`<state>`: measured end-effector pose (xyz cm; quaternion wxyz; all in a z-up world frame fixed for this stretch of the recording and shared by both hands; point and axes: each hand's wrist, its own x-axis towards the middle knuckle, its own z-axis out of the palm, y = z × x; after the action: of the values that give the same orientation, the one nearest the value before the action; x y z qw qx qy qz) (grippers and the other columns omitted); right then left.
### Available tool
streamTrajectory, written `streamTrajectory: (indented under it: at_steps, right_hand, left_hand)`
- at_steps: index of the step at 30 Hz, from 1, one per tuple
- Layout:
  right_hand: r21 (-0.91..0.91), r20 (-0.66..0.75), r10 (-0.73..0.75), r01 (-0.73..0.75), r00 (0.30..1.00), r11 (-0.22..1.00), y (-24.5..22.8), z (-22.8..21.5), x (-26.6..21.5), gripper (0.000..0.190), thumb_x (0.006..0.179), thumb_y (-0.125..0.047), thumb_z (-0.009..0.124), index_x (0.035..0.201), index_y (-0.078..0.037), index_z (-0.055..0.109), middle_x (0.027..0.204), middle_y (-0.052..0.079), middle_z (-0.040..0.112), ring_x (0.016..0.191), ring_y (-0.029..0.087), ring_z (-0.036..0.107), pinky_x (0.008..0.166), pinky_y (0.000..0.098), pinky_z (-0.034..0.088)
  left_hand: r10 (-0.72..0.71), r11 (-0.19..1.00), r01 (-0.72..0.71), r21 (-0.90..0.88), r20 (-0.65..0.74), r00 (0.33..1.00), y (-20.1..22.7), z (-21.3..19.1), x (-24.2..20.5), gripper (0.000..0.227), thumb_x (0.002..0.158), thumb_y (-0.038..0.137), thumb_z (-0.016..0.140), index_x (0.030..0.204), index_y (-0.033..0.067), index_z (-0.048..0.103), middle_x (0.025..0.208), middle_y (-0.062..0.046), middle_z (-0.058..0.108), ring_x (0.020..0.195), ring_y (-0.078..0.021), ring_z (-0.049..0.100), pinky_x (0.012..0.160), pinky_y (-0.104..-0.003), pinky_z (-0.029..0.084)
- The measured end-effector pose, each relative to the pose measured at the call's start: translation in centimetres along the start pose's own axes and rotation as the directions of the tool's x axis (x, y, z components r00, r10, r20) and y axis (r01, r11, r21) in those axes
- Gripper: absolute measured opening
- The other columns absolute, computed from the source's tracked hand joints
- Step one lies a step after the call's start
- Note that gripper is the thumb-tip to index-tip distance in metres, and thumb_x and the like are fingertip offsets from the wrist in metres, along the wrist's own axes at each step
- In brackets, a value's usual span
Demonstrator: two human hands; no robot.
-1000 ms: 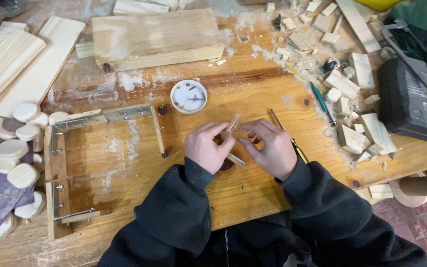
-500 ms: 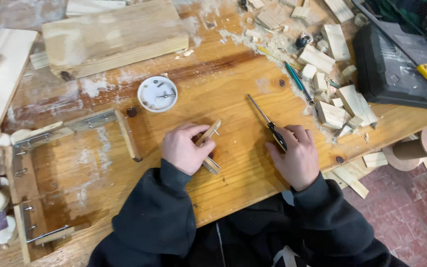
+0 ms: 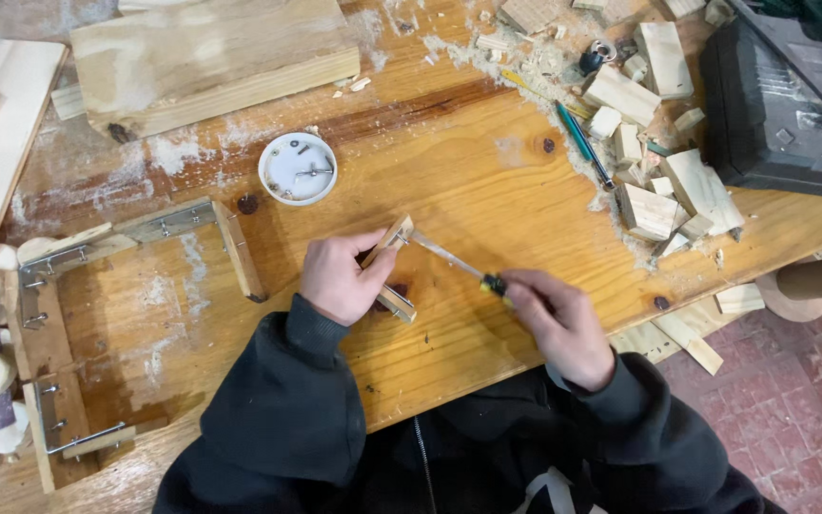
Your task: The person attaches metal brackets to small wooden blocks using a screwdriver. They repeatedly pick up screws from a small container, align the brackets, and tighten the screws to secure the pieces together on a cluttered workbench.
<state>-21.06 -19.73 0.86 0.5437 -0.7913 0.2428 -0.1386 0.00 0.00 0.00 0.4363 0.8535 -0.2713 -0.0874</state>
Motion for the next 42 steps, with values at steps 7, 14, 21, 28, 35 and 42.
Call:
streamTrajectory:
  at_steps: [7,14,21,28,35,42]
  right_hand:
    - [0.493,0.136,0.043,-0.105,0.990,0.864,0.3,0.5,-0.6,0.017,0.089,0.004,0.069,0.102,0.014,0.073,0.071,0.007,0.046,0.052,0.009,0.040,0.042,0.0233,0.035]
    - [-0.207,-0.102,-0.123,0.100,0.987,0.973,0.5,1.8,-0.3,0.014,0.078,-0.021,0.089,0.091,-0.016,0.086,0.071,0.007,0.079,0.065,0.015,0.074,0.056,0.0248,0.053]
    - [-0.293,-0.173,-0.251,0.194,0.952,0.936,-0.2,2.0,-0.5,0.012,0.079,-0.022,0.089,0.090,-0.019,0.085,0.068,0.004,0.076,0.063,0.018,0.073,0.057,0.0263,0.054]
    - [-0.305,-0.179,-0.235,0.173,0.955,0.936,-0.4,2.2,-0.4,0.011,0.079,-0.023,0.088,0.090,-0.019,0.085,0.066,0.004,0.075,0.060,0.018,0.072,0.053,0.0281,0.052]
    - [-0.277,-0.188,-0.216,0.159,0.958,0.948,-0.1,2.0,-0.4,0.010,0.080,-0.019,0.087,0.089,-0.017,0.085,0.072,0.009,0.078,0.067,0.023,0.075,0.056,0.0302,0.053]
    - [-0.295,-0.153,-0.189,0.138,0.970,0.945,1.0,2.0,-0.2,0.013,0.085,-0.024,0.084,0.094,-0.015,0.085,0.080,0.011,0.080,0.077,0.030,0.077,0.061,0.0364,0.058]
  left_hand:
    - [-0.001,0.987,0.000,0.161,0.005,1.000,-1.4,-0.4,0.5,0.034,0.086,0.040,0.072,0.111,0.0191,0.081,0.085,-0.015,0.077,0.086,-0.0388,0.074,0.075,-0.050,0.061]
    - [-0.033,0.982,0.023,0.189,0.049,0.998,-1.3,-0.6,0.3,0.033,0.084,0.036,0.070,0.108,0.0173,0.082,0.081,-0.015,0.078,0.082,-0.0405,0.075,0.074,-0.050,0.061]
    - [0.077,0.990,-0.073,0.122,-0.029,0.997,-1.4,0.2,0.2,0.034,0.080,0.030,0.072,0.110,0.0158,0.081,0.092,-0.011,0.079,0.088,-0.0386,0.074,0.078,-0.051,0.061]
    - [0.141,0.985,-0.134,0.108,-0.062,0.988,-2.3,0.8,0.4,0.031,0.079,0.028,0.073,0.107,0.0161,0.081,0.094,-0.008,0.079,0.089,-0.0359,0.074,0.077,-0.051,0.061]
    - [0.122,0.989,-0.118,0.085,-0.039,0.992,-2.2,0.6,0.3,0.033,0.081,0.028,0.072,0.110,0.0163,0.081,0.096,-0.006,0.079,0.091,-0.0345,0.075,0.078,-0.048,0.061]
    - [0.119,0.987,-0.115,0.110,-0.030,0.992,-1.7,0.4,0.4,0.031,0.082,0.030,0.073,0.107,0.0147,0.081,0.095,-0.007,0.079,0.090,-0.0345,0.075,0.077,-0.048,0.061]
